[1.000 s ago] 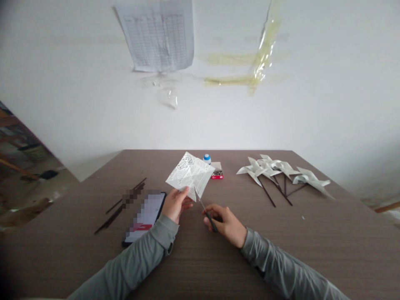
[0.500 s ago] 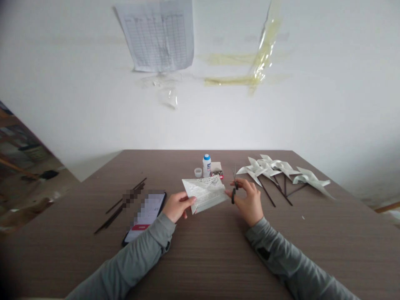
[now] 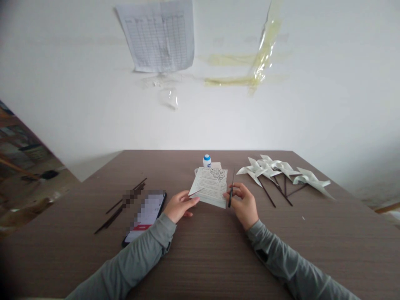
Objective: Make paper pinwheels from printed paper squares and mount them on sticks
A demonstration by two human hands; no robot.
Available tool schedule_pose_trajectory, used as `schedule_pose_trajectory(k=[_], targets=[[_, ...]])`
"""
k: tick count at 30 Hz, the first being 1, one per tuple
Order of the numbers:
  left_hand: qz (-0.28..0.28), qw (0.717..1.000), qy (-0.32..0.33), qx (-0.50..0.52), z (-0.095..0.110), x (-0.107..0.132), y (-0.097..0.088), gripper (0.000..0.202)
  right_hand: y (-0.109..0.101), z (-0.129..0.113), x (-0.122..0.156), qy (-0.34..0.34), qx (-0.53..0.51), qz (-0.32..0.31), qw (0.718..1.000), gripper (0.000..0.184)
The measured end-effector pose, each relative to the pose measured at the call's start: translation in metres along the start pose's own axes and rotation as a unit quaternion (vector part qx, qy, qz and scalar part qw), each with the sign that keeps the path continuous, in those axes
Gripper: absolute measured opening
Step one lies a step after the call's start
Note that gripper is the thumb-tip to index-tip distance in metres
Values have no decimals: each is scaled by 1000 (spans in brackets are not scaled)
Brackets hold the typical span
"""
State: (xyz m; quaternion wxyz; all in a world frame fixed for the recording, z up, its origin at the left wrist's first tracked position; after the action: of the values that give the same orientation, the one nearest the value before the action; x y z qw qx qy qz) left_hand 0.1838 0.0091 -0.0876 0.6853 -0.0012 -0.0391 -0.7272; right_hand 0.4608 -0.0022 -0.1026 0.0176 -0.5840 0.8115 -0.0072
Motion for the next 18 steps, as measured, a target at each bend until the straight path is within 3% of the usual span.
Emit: schedule_pose_trajectory(k=[7, 14, 18], targets=[[56, 998, 0, 2, -15, -8, 3, 22, 11, -1, 10, -4, 3, -12, 1000, 78], [21, 998, 47, 38, -5, -1, -6, 21, 7, -6, 13, -47, 62, -1, 997, 73], [44, 998, 4, 52, -3, 2, -2, 26, 10, -4, 11, -39, 37, 6, 999, 80]])
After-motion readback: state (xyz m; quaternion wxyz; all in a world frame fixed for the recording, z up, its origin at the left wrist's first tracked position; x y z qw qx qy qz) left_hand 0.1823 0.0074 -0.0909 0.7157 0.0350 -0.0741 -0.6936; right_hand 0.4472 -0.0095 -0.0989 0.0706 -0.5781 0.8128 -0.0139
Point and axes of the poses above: each hand's wrist, its own x-axis away from the middle knuckle, its own y-axis out of the palm, z = x × y, the point moved 4 cm from there along -x, towards the middle knuckle, and after that the axes turned 10 degrees about y, right-handed, at the moved point
